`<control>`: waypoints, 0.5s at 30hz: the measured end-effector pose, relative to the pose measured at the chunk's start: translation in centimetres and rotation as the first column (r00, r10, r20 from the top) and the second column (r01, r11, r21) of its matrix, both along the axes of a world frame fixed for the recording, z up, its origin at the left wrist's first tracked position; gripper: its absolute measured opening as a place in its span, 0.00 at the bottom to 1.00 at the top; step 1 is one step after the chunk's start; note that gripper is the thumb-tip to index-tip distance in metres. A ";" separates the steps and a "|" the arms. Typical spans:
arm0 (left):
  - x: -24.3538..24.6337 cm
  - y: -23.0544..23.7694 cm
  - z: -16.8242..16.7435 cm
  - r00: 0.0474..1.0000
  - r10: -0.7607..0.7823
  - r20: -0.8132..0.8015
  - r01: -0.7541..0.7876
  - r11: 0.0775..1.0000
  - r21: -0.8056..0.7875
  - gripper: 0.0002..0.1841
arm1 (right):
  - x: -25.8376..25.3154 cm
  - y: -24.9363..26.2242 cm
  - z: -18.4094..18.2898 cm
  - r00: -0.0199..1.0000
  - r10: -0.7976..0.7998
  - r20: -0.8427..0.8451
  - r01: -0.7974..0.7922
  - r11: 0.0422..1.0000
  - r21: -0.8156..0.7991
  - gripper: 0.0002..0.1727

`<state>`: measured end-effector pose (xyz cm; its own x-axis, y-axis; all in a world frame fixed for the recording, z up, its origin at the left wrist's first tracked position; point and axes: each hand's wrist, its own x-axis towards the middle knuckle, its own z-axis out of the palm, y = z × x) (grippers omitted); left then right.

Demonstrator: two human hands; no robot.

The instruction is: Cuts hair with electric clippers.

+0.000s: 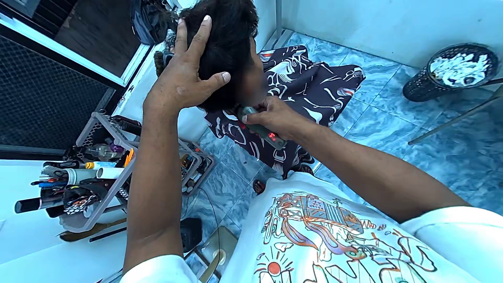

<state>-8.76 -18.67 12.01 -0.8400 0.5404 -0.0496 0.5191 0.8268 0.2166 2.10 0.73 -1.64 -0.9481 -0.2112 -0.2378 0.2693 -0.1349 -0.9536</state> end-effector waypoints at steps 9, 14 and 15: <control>0.0 -0.2 1.1 0.994 0.005 0.107 -0.001 0.999 -0.034 0.54 | 0.3 0.0 -0.6 1.000 -0.029 0.006 0.029 0.999 0.022 0.19; -0.6 -0.6 1.6 0.989 -0.048 0.141 0.057 0.997 -0.056 0.59 | -0.1 0.1 0.5 0.987 0.005 -0.158 -0.016 0.997 -0.070 0.20; -0.7 -0.7 1.6 0.989 -0.057 0.138 0.066 0.996 -0.059 0.60 | -0.1 0.0 0.0 0.993 0.006 -0.119 -0.003 1.000 0.025 0.20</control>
<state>-9.47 -19.34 13.64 -0.7885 0.5827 -0.1967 0.5386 0.8087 0.2365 1.99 0.77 -1.65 -0.9690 -0.2110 -0.1282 0.1538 -0.1097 -0.9820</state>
